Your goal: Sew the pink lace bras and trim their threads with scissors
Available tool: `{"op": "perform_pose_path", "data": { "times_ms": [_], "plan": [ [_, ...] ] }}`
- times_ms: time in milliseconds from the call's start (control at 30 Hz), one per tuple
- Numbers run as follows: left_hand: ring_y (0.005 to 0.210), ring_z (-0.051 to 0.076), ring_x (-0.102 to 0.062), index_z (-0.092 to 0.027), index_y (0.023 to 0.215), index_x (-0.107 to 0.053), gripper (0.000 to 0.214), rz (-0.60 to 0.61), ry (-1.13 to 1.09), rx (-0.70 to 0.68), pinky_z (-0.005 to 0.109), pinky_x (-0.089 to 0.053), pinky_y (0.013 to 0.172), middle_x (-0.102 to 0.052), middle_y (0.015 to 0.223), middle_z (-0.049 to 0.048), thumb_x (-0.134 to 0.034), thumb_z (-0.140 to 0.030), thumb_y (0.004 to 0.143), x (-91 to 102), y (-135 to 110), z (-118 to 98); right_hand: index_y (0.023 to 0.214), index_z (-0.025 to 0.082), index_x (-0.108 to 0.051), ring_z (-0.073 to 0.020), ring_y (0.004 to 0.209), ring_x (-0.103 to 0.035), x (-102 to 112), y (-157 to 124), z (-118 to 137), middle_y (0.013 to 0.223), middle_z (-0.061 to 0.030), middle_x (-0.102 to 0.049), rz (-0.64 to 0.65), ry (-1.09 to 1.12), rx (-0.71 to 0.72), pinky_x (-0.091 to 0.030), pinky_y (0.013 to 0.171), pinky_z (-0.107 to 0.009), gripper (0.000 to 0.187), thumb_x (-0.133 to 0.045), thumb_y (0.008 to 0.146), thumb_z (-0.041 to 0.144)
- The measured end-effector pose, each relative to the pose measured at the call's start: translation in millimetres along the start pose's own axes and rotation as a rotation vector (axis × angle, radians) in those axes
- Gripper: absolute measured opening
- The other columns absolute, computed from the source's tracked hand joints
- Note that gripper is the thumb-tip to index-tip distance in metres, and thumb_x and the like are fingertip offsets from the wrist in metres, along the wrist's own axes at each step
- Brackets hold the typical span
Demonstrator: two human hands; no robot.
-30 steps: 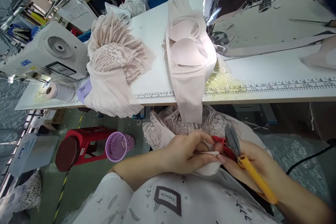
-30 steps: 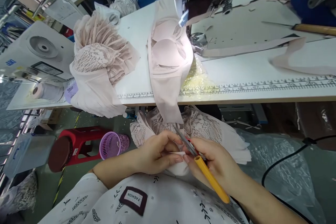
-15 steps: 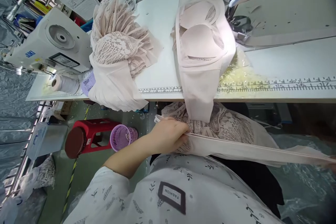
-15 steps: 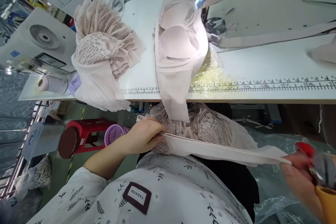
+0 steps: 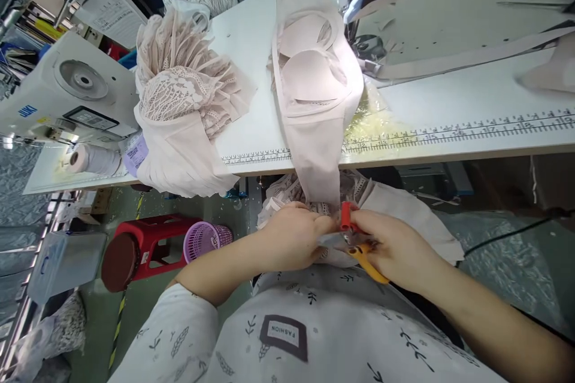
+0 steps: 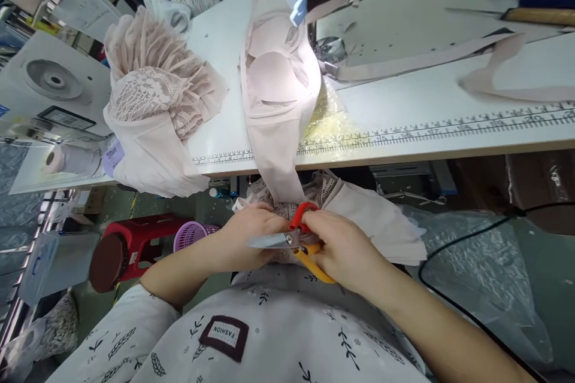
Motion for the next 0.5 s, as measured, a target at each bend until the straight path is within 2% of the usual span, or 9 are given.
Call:
{"op": "perform_pose_path", "data": {
  "times_ms": [100, 233, 300, 400, 500],
  "plan": [
    [0.065, 0.017, -0.058, -0.015, 0.084, -0.059, 0.012, 0.027, 0.034, -0.018, 0.036, -0.042, 0.086, -0.063, 0.07, 0.0026, -0.047, -0.017, 0.084, 1.8, -4, 3, 0.061, 0.022, -0.035, -0.0145, 0.052, -0.046, -8, 8, -3, 0.057, 0.0014, -0.048, 0.022, 0.105, -0.042, -0.038, 0.045, -0.024, 0.018, -0.049, 0.072, 0.027],
    [0.076, 0.019, -0.059, -0.014, 0.096, -0.061, 0.022, 0.083, 0.165, -0.052, 0.048, -0.033, 0.098, -0.065, 0.079, 0.0044, -0.044, -0.009, 0.084, 8.2, -20, 13, 0.061, 0.021, -0.04, -0.0138, 0.056, -0.048, -6, 3, -11, 0.061, 0.0011, -0.052, 0.019, 0.239, -0.012, -0.039, 0.046, -0.022, 0.023, -0.056, 0.073, 0.032],
    [0.081, 0.021, -0.06, -0.014, 0.104, -0.06, 0.025, 0.068, 0.196, -0.029, 0.05, -0.032, 0.099, -0.065, 0.084, 0.0057, -0.043, -0.01, 0.086, 14.6, -30, 22, 0.061, 0.021, -0.042, -0.014, 0.057, -0.05, -2, 0, -13, 0.061, 0.0009, -0.053, 0.009, 0.268, 0.006, -0.04, 0.047, -0.022, 0.024, -0.059, 0.073, 0.033],
    [0.083, 0.02, -0.059, -0.013, 0.107, -0.059, 0.026, -0.009, 0.167, -0.014, 0.04, -0.042, 0.089, -0.065, 0.087, 0.0082, -0.038, -0.016, 0.092, 25.6, -44, 34, 0.06, 0.021, -0.042, -0.0143, 0.057, -0.051, 4, -2, -17, 0.06, 0.0009, -0.053, -0.001, 0.27, 0.001, -0.04, 0.046, -0.021, 0.02, -0.058, 0.071, 0.027],
    [0.083, 0.018, -0.059, -0.013, 0.102, -0.061, 0.027, -0.13, 0.005, -0.004, 0.03, -0.046, 0.076, -0.064, 0.089, 0.0092, -0.035, -0.02, 0.095, 36.0, -53, 42, 0.061, 0.021, -0.047, -0.0147, 0.056, -0.053, 12, -2, -19, 0.062, 0.0007, -0.056, -0.003, 0.253, 0.006, -0.042, 0.047, -0.022, 0.011, -0.054, 0.068, 0.022]
  ]
}}
Point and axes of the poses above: each hand's wrist, its own y-axis towards the middle knuckle, its own x-axis out of the back of the hand, z = x × y, the point moved 7 cm from there along y, towards the middle knuckle
